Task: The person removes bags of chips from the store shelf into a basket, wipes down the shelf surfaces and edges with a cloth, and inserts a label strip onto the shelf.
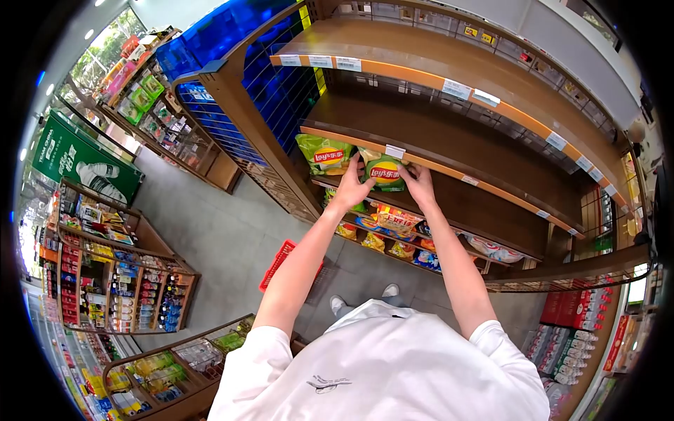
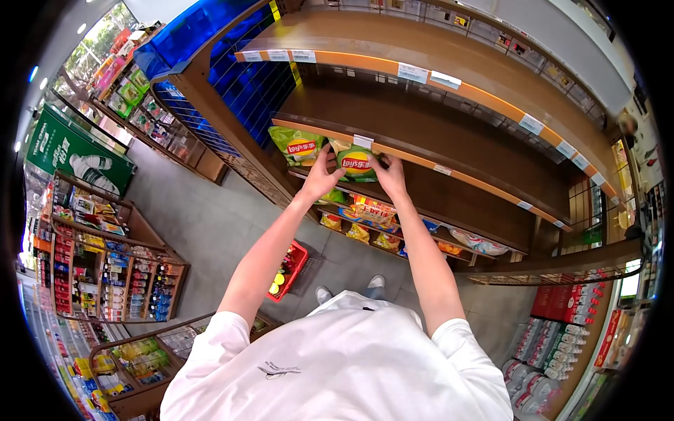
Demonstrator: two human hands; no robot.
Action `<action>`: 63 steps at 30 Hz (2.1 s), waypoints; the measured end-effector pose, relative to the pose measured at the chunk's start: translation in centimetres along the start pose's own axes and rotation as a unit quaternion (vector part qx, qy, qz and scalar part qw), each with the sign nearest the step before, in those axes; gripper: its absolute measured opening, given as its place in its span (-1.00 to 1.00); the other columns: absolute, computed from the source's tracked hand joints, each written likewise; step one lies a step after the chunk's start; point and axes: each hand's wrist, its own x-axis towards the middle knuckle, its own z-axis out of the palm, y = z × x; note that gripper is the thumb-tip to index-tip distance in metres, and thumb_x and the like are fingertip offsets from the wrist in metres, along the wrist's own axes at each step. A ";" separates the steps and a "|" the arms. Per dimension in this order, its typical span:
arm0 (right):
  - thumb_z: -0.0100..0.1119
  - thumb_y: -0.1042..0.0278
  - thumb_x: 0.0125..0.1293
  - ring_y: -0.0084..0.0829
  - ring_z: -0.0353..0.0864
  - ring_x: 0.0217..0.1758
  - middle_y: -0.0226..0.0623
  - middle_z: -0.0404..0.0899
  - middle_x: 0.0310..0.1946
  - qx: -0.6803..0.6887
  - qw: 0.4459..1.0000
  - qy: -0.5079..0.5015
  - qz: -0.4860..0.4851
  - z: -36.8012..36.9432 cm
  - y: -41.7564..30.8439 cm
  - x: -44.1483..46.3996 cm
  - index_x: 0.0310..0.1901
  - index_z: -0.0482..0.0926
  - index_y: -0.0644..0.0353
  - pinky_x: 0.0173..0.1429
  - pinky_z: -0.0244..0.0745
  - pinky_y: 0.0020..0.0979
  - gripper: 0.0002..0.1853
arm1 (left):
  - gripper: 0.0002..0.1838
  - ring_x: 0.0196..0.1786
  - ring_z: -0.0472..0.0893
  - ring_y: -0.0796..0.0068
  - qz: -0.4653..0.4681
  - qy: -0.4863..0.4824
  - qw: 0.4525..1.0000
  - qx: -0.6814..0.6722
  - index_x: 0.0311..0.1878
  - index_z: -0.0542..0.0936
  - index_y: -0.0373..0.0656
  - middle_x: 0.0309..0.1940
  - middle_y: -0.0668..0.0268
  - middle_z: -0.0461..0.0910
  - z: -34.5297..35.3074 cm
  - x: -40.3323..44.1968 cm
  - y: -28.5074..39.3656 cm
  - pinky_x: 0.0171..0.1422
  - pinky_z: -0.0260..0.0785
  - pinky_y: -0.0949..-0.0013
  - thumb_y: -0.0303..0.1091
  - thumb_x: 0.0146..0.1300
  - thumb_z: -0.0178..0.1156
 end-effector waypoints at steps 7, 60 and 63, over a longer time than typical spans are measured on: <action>0.38 0.34 0.22 -0.25 0.53 0.17 -0.06 0.51 0.12 0.016 1.000 0.016 0.013 -0.6 -1.8 -3.0 0.29 0.19 0.29 0.22 0.47 -0.27 -0.30 | -0.24 0.12 0.56 0.29 0.013 -0.025 0.999 -0.032 0.41 0.15 -0.26 0.10 0.10 0.51 0.0 -1.3 1.0 0.19 0.43 0.25 -0.39 0.20 0.30; 0.43 0.25 0.19 -0.56 0.57 -0.01 -0.33 0.61 -0.03 0.076 0.944 -0.268 0.177 -2.1 -18.0 -8.8 0.14 0.49 0.27 0.09 0.49 -0.47 -0.47 | -0.33 0.16 0.50 0.46 0.049 0.011 0.970 -0.239 0.31 0.31 -0.27 0.13 0.22 0.52 -4.3 -13.9 5.9 0.29 0.35 0.36 -0.27 0.22 0.39; 0.51 0.36 0.07 -0.57 0.57 -0.01 -0.37 0.62 -0.04 0.021 0.886 -0.428 0.178 -1.3 -18.6 -8.0 0.17 0.49 0.23 0.07 0.53 -0.47 -0.39 | -0.27 0.20 0.50 0.45 0.040 0.009 0.976 -0.215 0.31 0.32 -0.28 0.13 0.19 0.54 -5.1 -16.9 3.4 0.32 0.33 0.32 -0.27 0.14 0.46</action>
